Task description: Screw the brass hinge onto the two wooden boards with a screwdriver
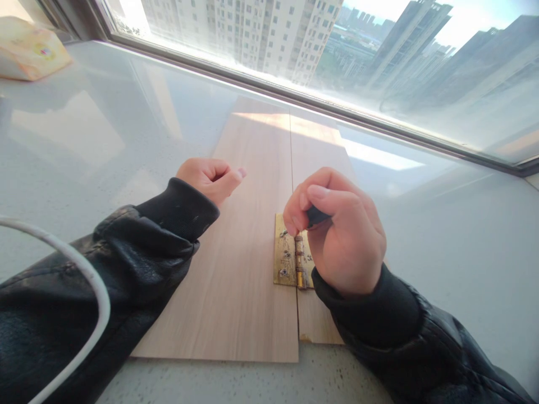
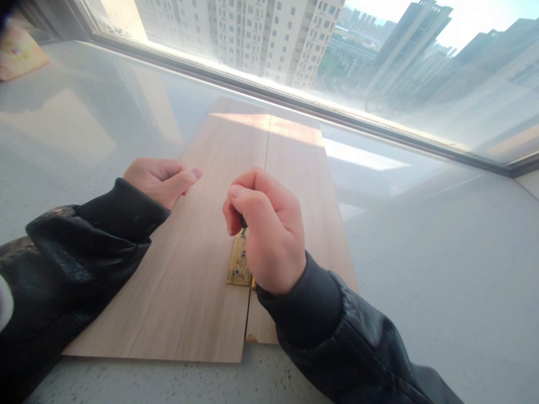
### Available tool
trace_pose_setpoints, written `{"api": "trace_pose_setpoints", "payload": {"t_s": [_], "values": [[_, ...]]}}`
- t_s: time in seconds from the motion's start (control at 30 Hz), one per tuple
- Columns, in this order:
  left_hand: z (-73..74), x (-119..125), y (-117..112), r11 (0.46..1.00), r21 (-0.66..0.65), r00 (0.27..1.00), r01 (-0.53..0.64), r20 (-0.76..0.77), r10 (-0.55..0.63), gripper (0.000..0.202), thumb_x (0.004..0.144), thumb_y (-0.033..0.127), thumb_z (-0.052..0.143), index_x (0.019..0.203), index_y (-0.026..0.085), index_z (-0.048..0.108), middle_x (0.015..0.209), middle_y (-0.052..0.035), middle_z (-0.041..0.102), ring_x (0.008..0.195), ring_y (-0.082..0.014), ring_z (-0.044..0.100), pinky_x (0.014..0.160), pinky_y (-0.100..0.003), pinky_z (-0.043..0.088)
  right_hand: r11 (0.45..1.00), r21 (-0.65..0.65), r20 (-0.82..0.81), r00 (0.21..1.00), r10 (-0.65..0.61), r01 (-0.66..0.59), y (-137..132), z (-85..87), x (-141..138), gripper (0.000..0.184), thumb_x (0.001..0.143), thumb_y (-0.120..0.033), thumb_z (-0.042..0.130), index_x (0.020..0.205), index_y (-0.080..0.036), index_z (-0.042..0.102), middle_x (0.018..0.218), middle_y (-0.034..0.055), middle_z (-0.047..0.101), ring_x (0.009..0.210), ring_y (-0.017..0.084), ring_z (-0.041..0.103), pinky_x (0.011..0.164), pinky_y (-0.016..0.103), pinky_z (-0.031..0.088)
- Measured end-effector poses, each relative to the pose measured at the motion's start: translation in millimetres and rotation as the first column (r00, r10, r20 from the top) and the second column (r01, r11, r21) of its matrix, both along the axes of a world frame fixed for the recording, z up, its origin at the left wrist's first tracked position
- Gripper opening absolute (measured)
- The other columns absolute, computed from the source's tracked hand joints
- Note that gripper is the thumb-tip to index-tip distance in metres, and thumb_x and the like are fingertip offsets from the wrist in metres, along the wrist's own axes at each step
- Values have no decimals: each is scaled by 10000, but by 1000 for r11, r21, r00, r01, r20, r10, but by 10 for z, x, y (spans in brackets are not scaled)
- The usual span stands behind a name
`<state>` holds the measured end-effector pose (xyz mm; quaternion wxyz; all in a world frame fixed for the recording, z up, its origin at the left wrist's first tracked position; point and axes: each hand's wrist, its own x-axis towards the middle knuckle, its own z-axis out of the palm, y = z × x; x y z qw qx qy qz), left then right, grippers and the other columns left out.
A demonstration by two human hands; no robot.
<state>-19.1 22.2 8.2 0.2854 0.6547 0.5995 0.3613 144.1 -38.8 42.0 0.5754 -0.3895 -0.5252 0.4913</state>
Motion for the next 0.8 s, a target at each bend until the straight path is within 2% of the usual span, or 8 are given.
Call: {"api": "trace_pose_setpoints", "payload": {"t_s": [0.13,0.23,0.33,0.4,0.53,0.63,0.7,0.8], "values": [[3,3,1,1000,9,1000,-3,-14,3,375,734,379,526,418,194,445,392,42,360,400,-83,324,422,-257,237,987,26,198,966,-163,161,-62,16,-70,169,865,-283,523,733,-195,582,673,-3,575,626,109,543,562,261,416],[6,3,2,1000,4,1000,1,-13,-1,375,736,381,519,418,199,441,392,42,362,398,-86,328,432,-261,250,980,68,121,973,-196,189,-76,-39,-147,211,904,-314,462,743,-212,553,613,-24,495,555,98,483,519,263,373],[9,1,1,1000,1,1000,9,-9,-9,377,735,381,518,415,198,437,391,44,361,395,-85,326,434,-261,251,974,96,3,979,-206,205,-55,-93,-188,260,892,-263,445,645,-205,502,549,-36,394,491,89,386,461,264,280],[12,-1,-1,1000,1,1000,12,-8,-12,373,736,375,518,418,197,436,389,45,360,395,-84,327,433,-259,251,987,78,-70,988,-136,141,-23,-97,-160,296,849,-228,465,555,-197,461,485,-43,338,449,84,329,429,266,217],[26,-4,-5,1000,-10,1000,15,-11,-15,370,737,371,523,424,193,441,398,45,373,402,-82,342,434,-251,258,988,5,-115,982,152,-152,40,-69,-21,395,826,-285,478,446,-190,428,396,-50,297,398,75,283,403,269,173],[37,-5,-7,1000,-20,1000,22,-15,-23,369,733,373,522,421,194,440,396,44,372,400,-84,337,432,-253,257,971,9,-136,962,237,-238,43,-67,35,278,782,-257,490,517,-180,512,418,-50,350,404,75,298,417,263,195],[37,-4,-7,1000,-18,1000,22,-17,-22,367,730,373,520,419,195,442,396,41,375,403,-86,341,431,-256,255,982,28,-126,974,190,-188,21,-66,26,193,753,-221,467,594,-178,567,467,-34,417,436,88,359,441,268,251],[27,0,-8,1000,6,1000,13,-14,-13,367,732,368,519,418,192,448,400,38,377,409,-84,339,429,-257,245,999,37,-16,1000,-13,14,-26,-32,-15,172,779,-185,457,709,-194,615,581,-9,533,553,120,494,517,286,371]]}}
